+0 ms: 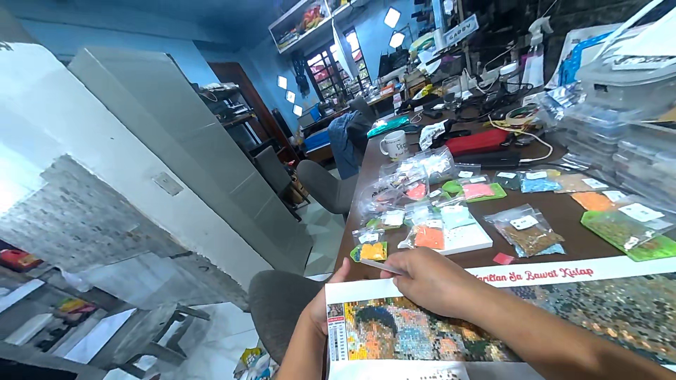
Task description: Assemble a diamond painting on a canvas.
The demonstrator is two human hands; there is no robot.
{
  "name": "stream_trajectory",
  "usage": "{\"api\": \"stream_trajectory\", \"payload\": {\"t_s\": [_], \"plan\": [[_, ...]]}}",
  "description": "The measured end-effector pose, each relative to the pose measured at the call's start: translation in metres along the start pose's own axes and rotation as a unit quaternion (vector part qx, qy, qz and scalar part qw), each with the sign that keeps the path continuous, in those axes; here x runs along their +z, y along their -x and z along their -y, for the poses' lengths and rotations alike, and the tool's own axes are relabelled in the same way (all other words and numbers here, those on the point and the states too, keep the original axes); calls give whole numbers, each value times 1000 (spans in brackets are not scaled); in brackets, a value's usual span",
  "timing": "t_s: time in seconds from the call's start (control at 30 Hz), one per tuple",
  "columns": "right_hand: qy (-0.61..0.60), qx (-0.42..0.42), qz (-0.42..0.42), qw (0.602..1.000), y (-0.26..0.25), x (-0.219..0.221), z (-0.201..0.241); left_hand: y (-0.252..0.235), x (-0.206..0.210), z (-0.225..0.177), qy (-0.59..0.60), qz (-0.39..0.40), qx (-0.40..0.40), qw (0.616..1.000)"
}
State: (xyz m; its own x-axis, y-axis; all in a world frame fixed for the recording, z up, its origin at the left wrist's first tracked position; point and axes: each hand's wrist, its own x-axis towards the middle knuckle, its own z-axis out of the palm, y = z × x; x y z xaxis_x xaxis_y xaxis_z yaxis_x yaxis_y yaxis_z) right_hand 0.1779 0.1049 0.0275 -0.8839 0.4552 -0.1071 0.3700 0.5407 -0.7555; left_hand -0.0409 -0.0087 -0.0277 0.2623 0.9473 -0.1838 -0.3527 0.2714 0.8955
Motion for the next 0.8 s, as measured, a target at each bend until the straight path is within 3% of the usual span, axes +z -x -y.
{"api": "stream_trajectory", "payload": {"t_s": [0.23,0.5,0.6,0.73,0.8], "plan": [[9,-8,-3,1000,-1,1,-2,2,4,0,-29,-51,-11,998],[10,-8,-14,1000,-2,5,-5,2,-1,2,-26,-1,3,1000],[10,-38,-54,998,-4,8,-8,3,0,3,-37,-28,11,999],[-60,-83,-126,987,-6,16,-15,2,0,4,-16,-63,11,998],[-115,-82,-124,982,-6,18,-15,2,2,3,-9,-73,9,997]]}}
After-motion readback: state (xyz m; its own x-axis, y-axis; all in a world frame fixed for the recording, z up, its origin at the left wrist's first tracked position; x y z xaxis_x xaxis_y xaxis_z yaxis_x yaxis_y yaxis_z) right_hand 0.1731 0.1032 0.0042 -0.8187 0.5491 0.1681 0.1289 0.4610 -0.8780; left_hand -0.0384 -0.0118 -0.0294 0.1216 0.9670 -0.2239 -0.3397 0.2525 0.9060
